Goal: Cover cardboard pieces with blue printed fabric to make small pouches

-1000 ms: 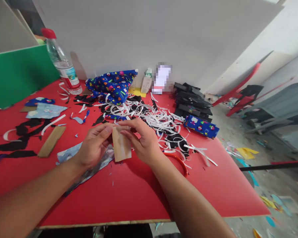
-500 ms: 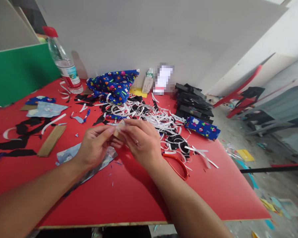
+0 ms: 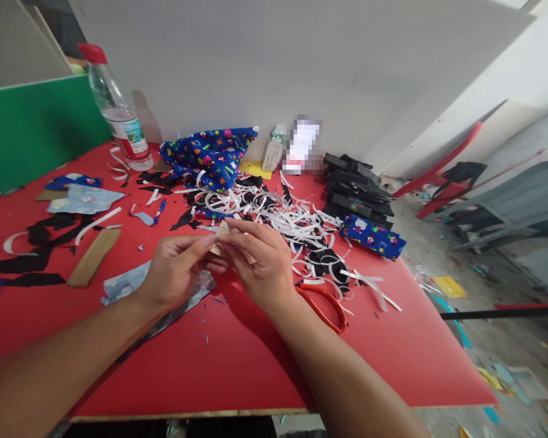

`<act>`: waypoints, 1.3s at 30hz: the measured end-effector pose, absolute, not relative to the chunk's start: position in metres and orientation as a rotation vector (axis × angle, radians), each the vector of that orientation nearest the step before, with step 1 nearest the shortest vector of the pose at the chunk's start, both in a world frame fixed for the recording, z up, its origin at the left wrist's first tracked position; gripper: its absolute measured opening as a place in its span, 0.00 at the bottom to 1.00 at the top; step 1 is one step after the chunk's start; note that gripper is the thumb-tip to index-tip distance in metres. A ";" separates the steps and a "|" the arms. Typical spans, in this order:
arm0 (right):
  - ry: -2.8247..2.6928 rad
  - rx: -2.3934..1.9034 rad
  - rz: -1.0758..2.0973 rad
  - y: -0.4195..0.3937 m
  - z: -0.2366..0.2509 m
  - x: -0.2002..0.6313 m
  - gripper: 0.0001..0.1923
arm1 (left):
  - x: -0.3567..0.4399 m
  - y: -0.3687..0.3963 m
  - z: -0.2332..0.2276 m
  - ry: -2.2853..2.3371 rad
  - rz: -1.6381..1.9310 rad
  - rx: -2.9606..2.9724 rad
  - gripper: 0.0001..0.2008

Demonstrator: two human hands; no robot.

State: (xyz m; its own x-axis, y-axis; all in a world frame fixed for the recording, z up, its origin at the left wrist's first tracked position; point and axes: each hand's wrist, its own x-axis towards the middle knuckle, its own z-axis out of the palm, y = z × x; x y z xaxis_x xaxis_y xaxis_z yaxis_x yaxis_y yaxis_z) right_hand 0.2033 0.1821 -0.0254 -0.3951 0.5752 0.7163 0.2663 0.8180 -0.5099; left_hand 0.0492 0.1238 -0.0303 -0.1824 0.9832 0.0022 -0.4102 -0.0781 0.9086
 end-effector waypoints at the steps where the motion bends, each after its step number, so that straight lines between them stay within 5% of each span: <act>1: -1.994 -0.628 0.387 0.182 -0.025 0.203 0.10 | 0.049 0.124 -0.030 0.983 1.545 0.821 0.17; 39: -1.885 -0.632 0.554 0.182 -0.028 0.199 0.08 | 0.048 0.119 -0.033 0.901 1.555 0.947 0.13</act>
State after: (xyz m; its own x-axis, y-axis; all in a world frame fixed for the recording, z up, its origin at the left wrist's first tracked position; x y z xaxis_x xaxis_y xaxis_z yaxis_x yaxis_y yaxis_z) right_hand 0.1993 0.1822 -0.0284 -0.3352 0.6486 0.6833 0.1762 0.7556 -0.6308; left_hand 0.0479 0.1194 -0.0326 -0.1303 0.9844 0.1183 -0.3869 -0.1604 0.9081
